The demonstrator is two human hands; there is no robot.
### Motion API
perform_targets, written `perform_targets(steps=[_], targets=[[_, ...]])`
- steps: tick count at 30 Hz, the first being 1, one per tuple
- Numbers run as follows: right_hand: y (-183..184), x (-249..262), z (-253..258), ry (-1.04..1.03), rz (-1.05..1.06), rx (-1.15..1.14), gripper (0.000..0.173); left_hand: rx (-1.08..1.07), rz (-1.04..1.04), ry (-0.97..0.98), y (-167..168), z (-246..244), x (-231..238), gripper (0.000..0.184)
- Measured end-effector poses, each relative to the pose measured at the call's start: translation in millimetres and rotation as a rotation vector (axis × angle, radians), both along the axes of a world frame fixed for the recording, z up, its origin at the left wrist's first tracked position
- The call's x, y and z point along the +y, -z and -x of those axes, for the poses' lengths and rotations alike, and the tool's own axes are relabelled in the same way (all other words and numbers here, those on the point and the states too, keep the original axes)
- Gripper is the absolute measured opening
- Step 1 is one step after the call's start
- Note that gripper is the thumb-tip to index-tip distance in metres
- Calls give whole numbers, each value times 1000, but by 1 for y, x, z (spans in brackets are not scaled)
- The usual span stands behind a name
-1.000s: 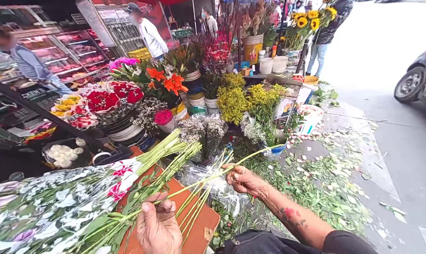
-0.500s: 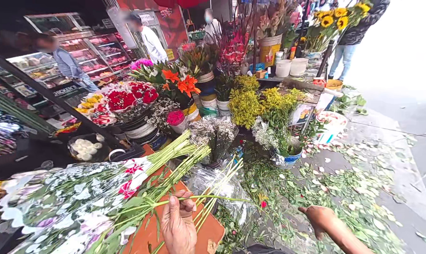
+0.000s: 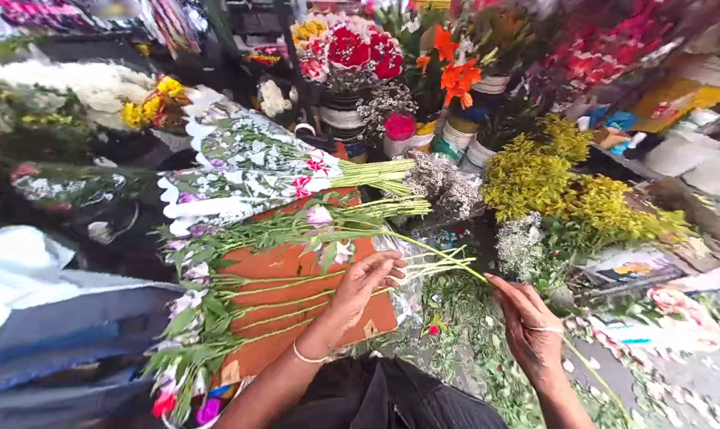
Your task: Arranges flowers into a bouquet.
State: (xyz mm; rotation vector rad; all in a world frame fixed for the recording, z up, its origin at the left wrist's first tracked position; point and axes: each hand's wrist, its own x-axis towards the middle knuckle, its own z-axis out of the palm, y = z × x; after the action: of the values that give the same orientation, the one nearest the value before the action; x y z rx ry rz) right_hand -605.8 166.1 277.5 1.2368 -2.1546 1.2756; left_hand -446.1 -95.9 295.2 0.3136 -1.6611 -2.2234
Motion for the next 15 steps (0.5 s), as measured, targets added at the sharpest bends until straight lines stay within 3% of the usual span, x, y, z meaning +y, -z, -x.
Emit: perform_targets(steps=[4, 6, 10, 15], targets=[[-25, -20, 20, -146, -230, 90, 25, -241, 405, -42, 44, -63, -27, 29], [-33, -48, 24, -238, -298, 133, 24, -321, 497, -119, 58, -97, -36, 30], [-39, -133, 4, -420, -375, 179, 22, -297, 482, -326, 82, -154, -55, 28], [-34, -238, -43, -674, -371, 2, 24, -82, 433, -413, 109, -199, -71, 23]])
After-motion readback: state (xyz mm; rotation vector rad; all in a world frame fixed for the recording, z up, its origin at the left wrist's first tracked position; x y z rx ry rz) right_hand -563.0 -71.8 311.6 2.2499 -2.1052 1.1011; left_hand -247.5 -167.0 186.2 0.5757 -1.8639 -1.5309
